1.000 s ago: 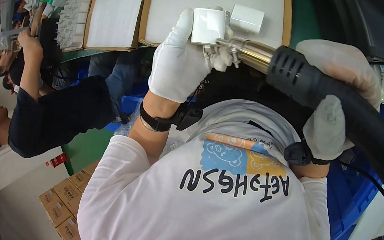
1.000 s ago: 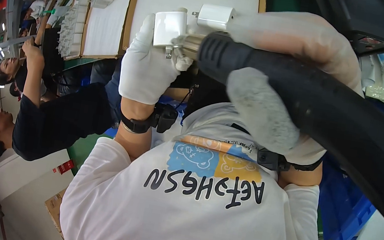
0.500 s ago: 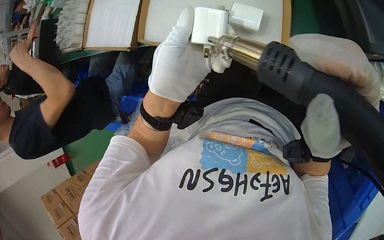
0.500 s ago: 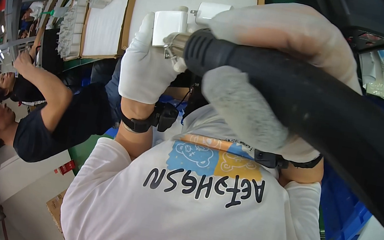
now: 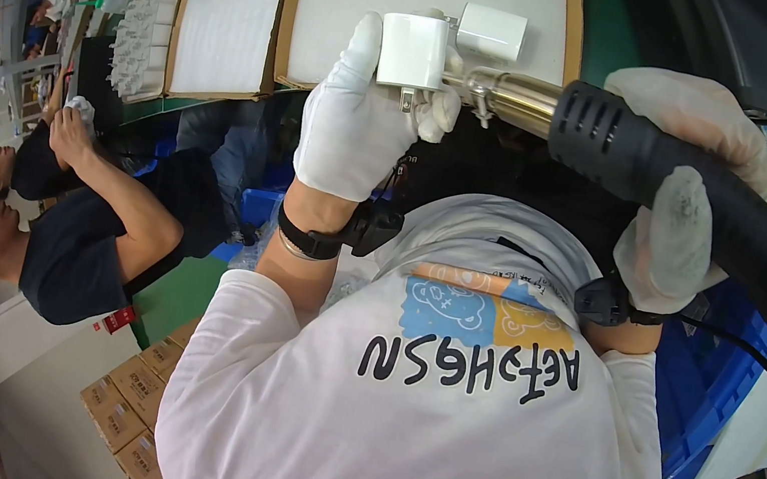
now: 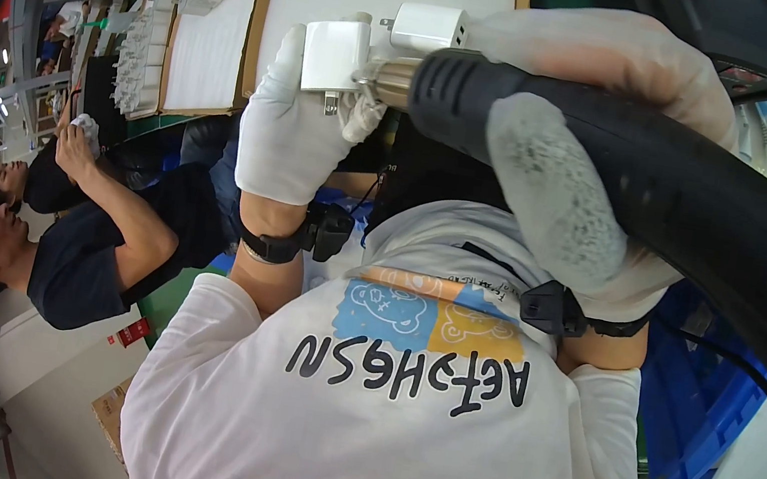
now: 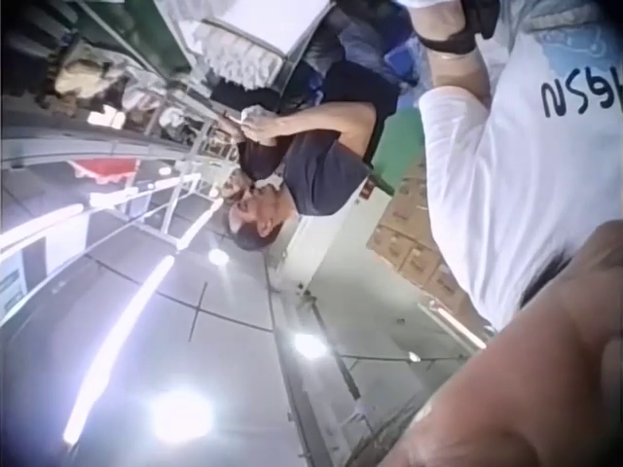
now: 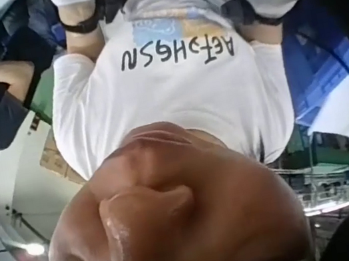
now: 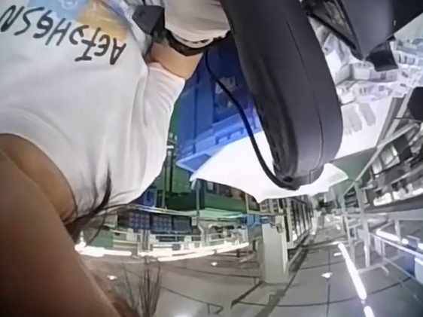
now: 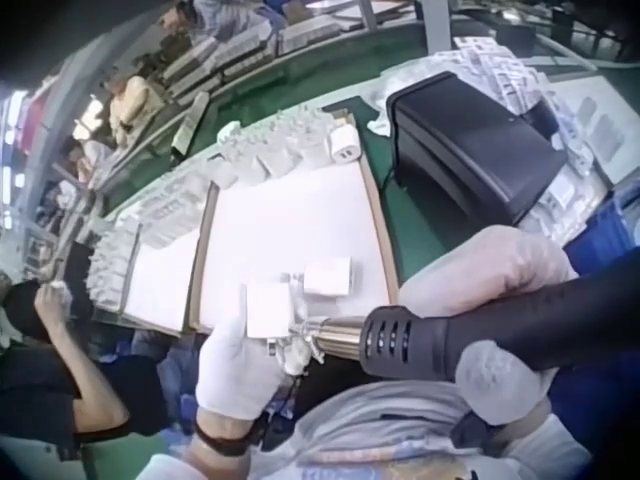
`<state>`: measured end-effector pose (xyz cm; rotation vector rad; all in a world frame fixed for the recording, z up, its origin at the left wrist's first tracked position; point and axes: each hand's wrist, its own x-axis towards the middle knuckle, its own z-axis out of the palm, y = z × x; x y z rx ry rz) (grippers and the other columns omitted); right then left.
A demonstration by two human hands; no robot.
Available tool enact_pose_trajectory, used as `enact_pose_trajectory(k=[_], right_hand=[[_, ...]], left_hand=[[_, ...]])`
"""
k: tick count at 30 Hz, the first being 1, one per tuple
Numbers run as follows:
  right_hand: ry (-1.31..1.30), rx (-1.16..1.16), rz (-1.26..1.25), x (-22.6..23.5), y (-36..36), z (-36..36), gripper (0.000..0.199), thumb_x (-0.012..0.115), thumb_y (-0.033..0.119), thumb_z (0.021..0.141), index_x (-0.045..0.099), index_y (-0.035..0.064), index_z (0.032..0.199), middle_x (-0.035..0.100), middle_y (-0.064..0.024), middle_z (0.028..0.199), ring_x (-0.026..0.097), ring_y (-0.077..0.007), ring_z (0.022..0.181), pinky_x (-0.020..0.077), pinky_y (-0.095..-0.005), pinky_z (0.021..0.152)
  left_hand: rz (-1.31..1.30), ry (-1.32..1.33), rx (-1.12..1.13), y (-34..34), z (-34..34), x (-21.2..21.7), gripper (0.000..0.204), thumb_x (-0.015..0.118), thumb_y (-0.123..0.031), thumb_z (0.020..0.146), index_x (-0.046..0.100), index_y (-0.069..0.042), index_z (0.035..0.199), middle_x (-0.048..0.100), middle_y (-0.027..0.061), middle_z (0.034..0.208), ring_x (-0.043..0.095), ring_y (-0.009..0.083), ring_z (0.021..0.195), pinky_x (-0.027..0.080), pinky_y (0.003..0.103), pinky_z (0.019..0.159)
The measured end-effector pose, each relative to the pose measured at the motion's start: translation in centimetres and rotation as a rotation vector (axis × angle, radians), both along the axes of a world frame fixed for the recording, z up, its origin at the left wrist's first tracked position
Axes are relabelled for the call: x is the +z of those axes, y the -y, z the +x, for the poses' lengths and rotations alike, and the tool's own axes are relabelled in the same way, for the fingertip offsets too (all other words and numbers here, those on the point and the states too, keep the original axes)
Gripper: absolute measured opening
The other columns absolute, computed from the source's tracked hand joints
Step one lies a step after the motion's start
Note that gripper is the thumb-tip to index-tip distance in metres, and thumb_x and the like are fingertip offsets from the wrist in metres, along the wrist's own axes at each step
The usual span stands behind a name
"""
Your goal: The person picks up a power adapter from a tray, applies heat to the USB port area using a heat gun, and then sets it back down to repeat the process with another adapter.
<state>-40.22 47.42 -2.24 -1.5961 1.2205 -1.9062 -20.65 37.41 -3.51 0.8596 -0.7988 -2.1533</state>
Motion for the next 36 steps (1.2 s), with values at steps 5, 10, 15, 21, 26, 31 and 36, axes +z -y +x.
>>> enact_pose_trajectory(k=[5, 10, 15, 21, 26, 31, 36], right_hand=[[-0.017, 0.065, -0.042, -0.2, 0.7, 0.4, 0.037, 0.060, 0.034, 0.076, 0.056, -0.0014, 0.085, 0.060, -0.0161, 0.086, 0.059, -0.0233, 0.079, 0.0467, -0.0325, 0.074], [0.023, 0.066, -0.085, -0.8, 0.7, -0.1, 0.035, 0.060, 0.032, 0.076, 0.056, -0.0016, 0.085, 0.060, -0.0164, 0.085, 0.059, -0.0231, 0.078, 0.0467, -0.0322, 0.073], [-0.013, 0.094, -0.084, -0.1, 1.2, 1.1, 0.034, 0.060, 0.032, 0.077, 0.056, -0.0014, 0.085, 0.061, -0.0165, 0.085, 0.059, -0.0225, 0.078, 0.0466, -0.0310, 0.072], [-0.022, 0.028, -0.009, 0.0, 0.3, 0.3, 0.035, 0.059, 0.034, 0.076, 0.056, -0.0009, 0.084, 0.061, -0.0162, 0.084, 0.059, -0.0220, 0.079, 0.0464, -0.0304, 0.072], [-0.043, 0.051, -0.013, 0.3, 0.5, 0.5, 0.036, 0.059, 0.034, 0.076, 0.057, -0.0007, 0.083, 0.061, -0.0156, 0.084, 0.059, -0.0214, 0.079, 0.0463, -0.0299, 0.072], [0.013, 0.010, -0.034, -0.6, -0.1, -0.1, 0.034, 0.060, 0.032, 0.076, 0.056, -0.0006, 0.084, 0.061, -0.0150, 0.084, 0.059, -0.0214, 0.078, 0.0463, -0.0299, 0.072], [0.019, 0.106, -0.061, -0.4, 0.9, 1.2, 0.033, 0.061, 0.031, 0.076, 0.056, -0.0004, 0.085, 0.060, -0.0147, 0.084, 0.059, -0.0216, 0.078, 0.0464, -0.0304, 0.073]], left_hand=[[0.004, 0.032, 0.017, 0.1, -0.1, -0.4, 0.058, 0.039, -0.046, 0.090, 0.044, 0.005, 0.116, 0.056, 0.0181, 0.093, 0.056, 0.0229, 0.071, 0.046, 0.030, 0.059], [-0.054, 0.012, -0.006, 0.1, 0.0, 0.1, 0.057, 0.039, -0.046, 0.090, 0.045, 0.005, 0.114, 0.055, 0.0179, 0.093, 0.056, 0.0231, 0.071, 0.046, 0.031, 0.059], [-0.045, 0.078, 0.083, -0.1, -0.1, -0.4, 0.056, 0.038, -0.046, 0.090, 0.047, 0.005, 0.112, 0.056, 0.0178, 0.092, 0.056, 0.0227, 0.072, 0.046, 0.031, 0.058], [0.004, -0.003, -0.006, 0.0, 0.0, 0.2, 0.055, 0.037, -0.045, 0.091, 0.047, 0.005, 0.111, 0.057, 0.0162, 0.089, 0.056, 0.0219, 0.073, 0.045, 0.030, 0.058], [-0.063, 0.155, 0.084, -0.3, -0.5, -0.4, 0.056, 0.035, -0.046, 0.091, 0.047, 0.004, 0.112, 0.058, 0.0148, 0.091, 0.055, 0.0209, 0.074, 0.046, 0.030, 0.061], [-0.096, 0.075, -0.013, -0.2, -0.2, -0.1, 0.056, 0.033, -0.046, 0.092, 0.048, 0.003, 0.113, 0.058, 0.0137, 0.095, 0.055, 0.0192, 0.077, 0.046, 0.029, 0.066], [-0.125, 0.164, 0.082, -0.4, -0.4, -0.7, 0.058, 0.033, -0.048, 0.091, 0.047, 0.003, 0.114, 0.058, 0.0144, 0.094, 0.055, 0.0196, 0.074, 0.045, 0.028, 0.066]])
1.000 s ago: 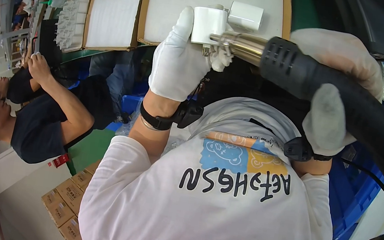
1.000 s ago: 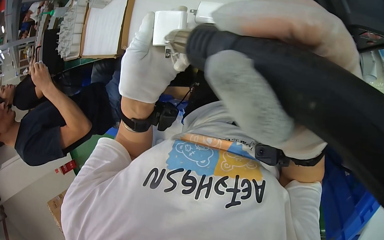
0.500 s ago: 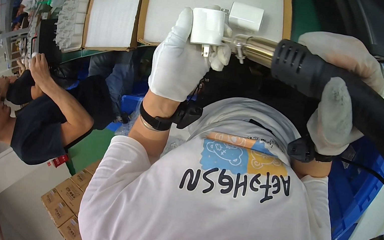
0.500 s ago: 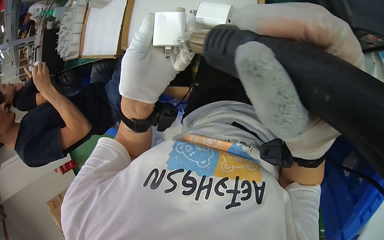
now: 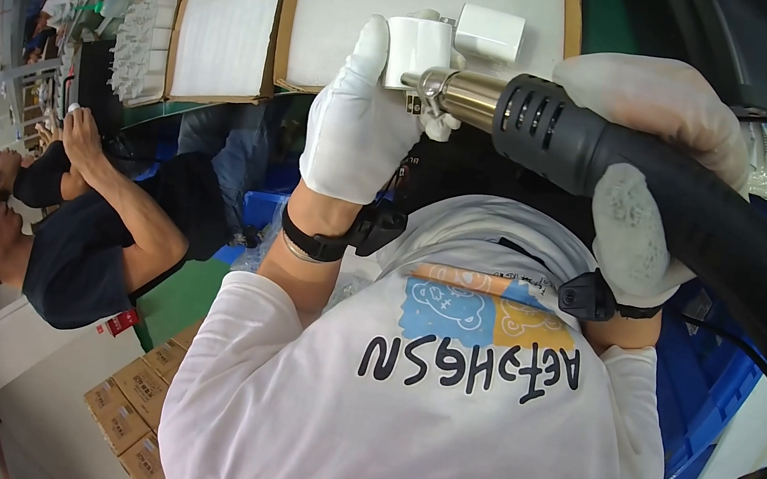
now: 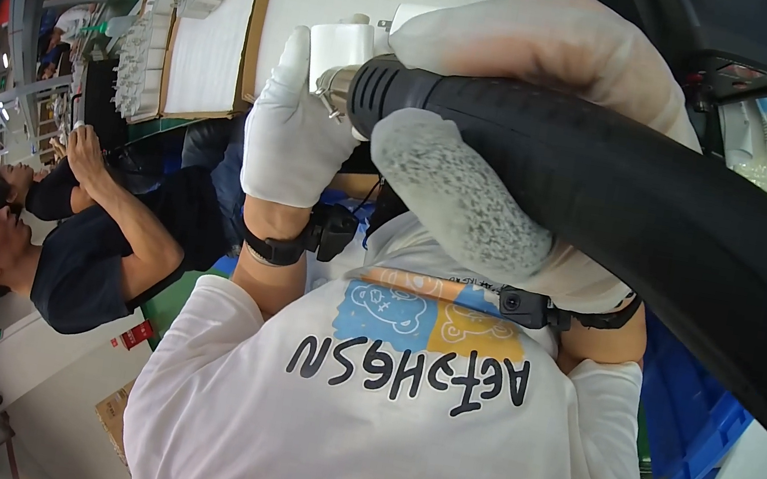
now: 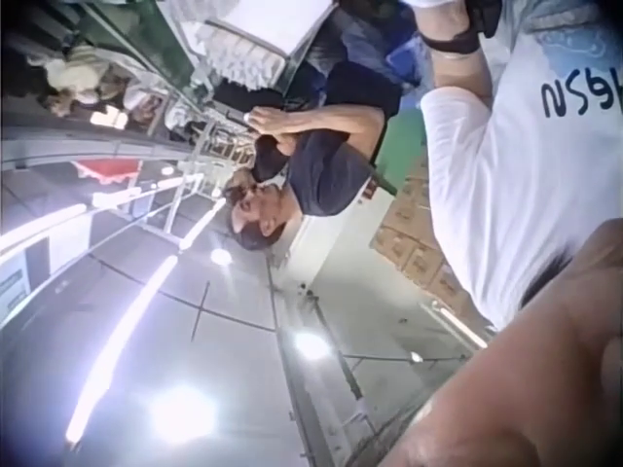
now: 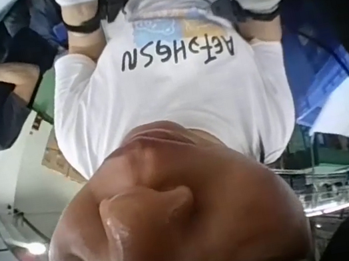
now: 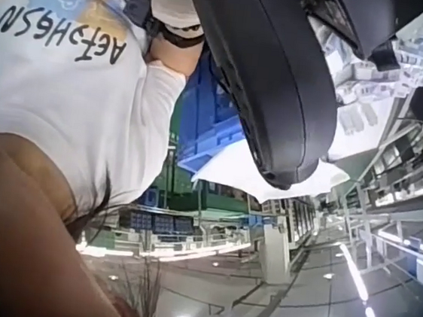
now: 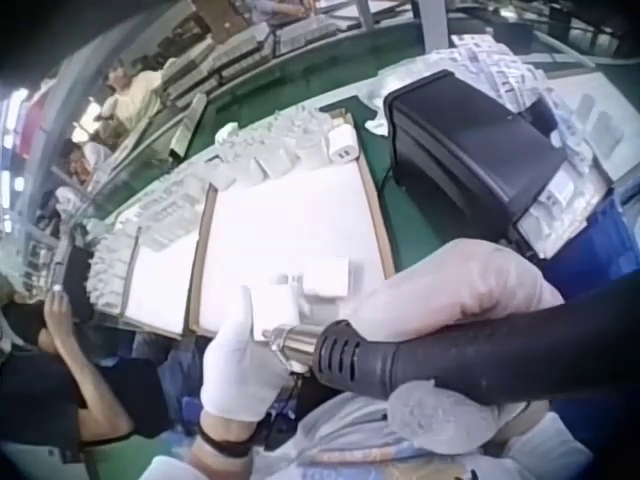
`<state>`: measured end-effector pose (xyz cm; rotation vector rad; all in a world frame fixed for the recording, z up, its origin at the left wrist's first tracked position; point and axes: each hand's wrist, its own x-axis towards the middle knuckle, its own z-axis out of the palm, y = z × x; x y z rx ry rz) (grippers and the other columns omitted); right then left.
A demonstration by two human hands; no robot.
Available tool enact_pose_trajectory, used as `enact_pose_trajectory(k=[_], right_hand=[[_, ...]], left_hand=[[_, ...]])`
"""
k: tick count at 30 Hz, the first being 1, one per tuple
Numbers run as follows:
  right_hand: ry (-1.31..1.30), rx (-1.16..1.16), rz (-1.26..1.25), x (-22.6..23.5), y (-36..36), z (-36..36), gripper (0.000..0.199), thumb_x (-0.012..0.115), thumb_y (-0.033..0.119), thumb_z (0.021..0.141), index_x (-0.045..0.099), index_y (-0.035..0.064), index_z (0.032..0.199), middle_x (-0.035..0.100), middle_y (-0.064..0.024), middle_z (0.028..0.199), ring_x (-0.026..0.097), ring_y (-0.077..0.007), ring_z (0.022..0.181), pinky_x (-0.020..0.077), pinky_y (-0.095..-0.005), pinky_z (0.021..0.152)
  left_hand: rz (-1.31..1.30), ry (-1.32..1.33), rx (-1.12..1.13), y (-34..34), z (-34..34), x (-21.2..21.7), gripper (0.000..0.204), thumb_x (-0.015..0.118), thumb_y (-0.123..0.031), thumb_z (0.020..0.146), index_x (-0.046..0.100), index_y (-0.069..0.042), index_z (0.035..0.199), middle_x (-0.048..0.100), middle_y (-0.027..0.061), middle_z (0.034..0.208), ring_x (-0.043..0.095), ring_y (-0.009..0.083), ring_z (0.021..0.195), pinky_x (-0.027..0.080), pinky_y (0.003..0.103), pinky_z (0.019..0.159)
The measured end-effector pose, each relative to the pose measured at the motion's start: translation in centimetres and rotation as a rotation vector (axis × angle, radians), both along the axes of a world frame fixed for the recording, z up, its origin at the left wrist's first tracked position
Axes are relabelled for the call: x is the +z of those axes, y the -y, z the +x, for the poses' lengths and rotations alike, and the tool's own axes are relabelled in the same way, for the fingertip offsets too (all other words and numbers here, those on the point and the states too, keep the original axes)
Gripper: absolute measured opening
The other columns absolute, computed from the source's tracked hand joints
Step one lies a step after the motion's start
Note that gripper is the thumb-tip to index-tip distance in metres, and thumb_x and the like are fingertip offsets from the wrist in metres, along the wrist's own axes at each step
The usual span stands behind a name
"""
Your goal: The person picks up a power adapter from a tray, applies heat to the USB port area using a heat gun, and then sets it back down to repeat the process with another adapter.
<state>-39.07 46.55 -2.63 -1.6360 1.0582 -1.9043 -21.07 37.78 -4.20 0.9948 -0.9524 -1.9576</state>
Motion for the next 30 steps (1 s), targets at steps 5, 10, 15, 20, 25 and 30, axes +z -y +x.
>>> enact_pose_trajectory(k=[5, 10, 15, 20, 25, 30], right_hand=[[0.027, -0.031, 0.010, 0.0, -0.1, -0.6, 0.032, 0.061, 0.030, 0.076, 0.056, -0.0006, 0.085, 0.061, -0.0149, 0.084, 0.059, -0.0215, 0.078, 0.0464, -0.0307, 0.073], [-0.035, -0.134, -0.061, 0.3, 0.8, 0.0, 0.031, 0.060, 0.028, 0.077, 0.055, -0.0009, 0.086, 0.061, -0.0156, 0.083, 0.059, -0.0215, 0.078, 0.0465, -0.0309, 0.073], [0.012, -0.086, 0.052, 1.1, -0.6, -0.6, 0.032, 0.060, 0.028, 0.076, 0.056, -0.0013, 0.085, 0.061, -0.0158, 0.083, 0.059, -0.0222, 0.076, 0.0468, -0.0310, 0.072], [0.049, -0.068, 0.019, 1.6, -1.8, -0.9, 0.033, 0.061, 0.030, 0.075, 0.056, -0.0015, 0.084, 0.061, -0.0158, 0.083, 0.059, -0.0224, 0.075, 0.0468, -0.0305, 0.071], [-0.023, -0.057, 0.017, 1.4, -3.2, -2.0, 0.032, 0.060, 0.029, 0.076, 0.057, -0.0017, 0.083, 0.061, -0.0157, 0.083, 0.060, -0.0227, 0.076, 0.0469, -0.0301, 0.072], [-0.112, -0.136, -0.039, 1.9, -2.1, -2.1, 0.029, 0.060, 0.026, 0.076, 0.057, -0.0018, 0.083, 0.061, -0.0163, 0.084, 0.060, -0.0231, 0.078, 0.0470, -0.0311, 0.073]], left_hand=[[0.026, -0.035, -0.033, 0.1, 0.1, 0.7, 0.059, 0.035, -0.049, 0.090, 0.046, 0.004, 0.114, 0.056, 0.0161, 0.092, 0.054, 0.0211, 0.069, 0.043, 0.029, 0.061], [0.048, -0.059, -0.082, 0.0, -0.1, 0.8, 0.058, 0.036, -0.048, 0.090, 0.045, 0.003, 0.115, 0.054, 0.0169, 0.093, 0.054, 0.0217, 0.068, 0.042, 0.030, 0.059], [0.068, -0.096, -0.052, -0.6, -0.4, 1.1, 0.058, 0.037, -0.048, 0.090, 0.043, 0.003, 0.117, 0.054, 0.0175, 0.093, 0.054, 0.0224, 0.068, 0.042, 0.030, 0.058], [0.072, -0.126, -0.072, -2.0, -1.0, 1.4, 0.058, 0.040, -0.047, 0.089, 0.042, 0.003, 0.118, 0.053, 0.0179, 0.095, 0.053, 0.0235, 0.070, 0.042, 0.031, 0.059], [0.121, -0.182, -0.082, -2.7, -1.2, 1.5, 0.058, 0.041, -0.046, 0.089, 0.043, 0.004, 0.117, 0.053, 0.0180, 0.096, 0.053, 0.0239, 0.071, 0.042, 0.031, 0.060], [0.160, -0.168, -0.026, -2.6, -1.7, 2.1, 0.058, 0.040, -0.047, 0.089, 0.043, 0.005, 0.117, 0.053, 0.0177, 0.094, 0.053, 0.0233, 0.070, 0.042, 0.030, 0.060]])
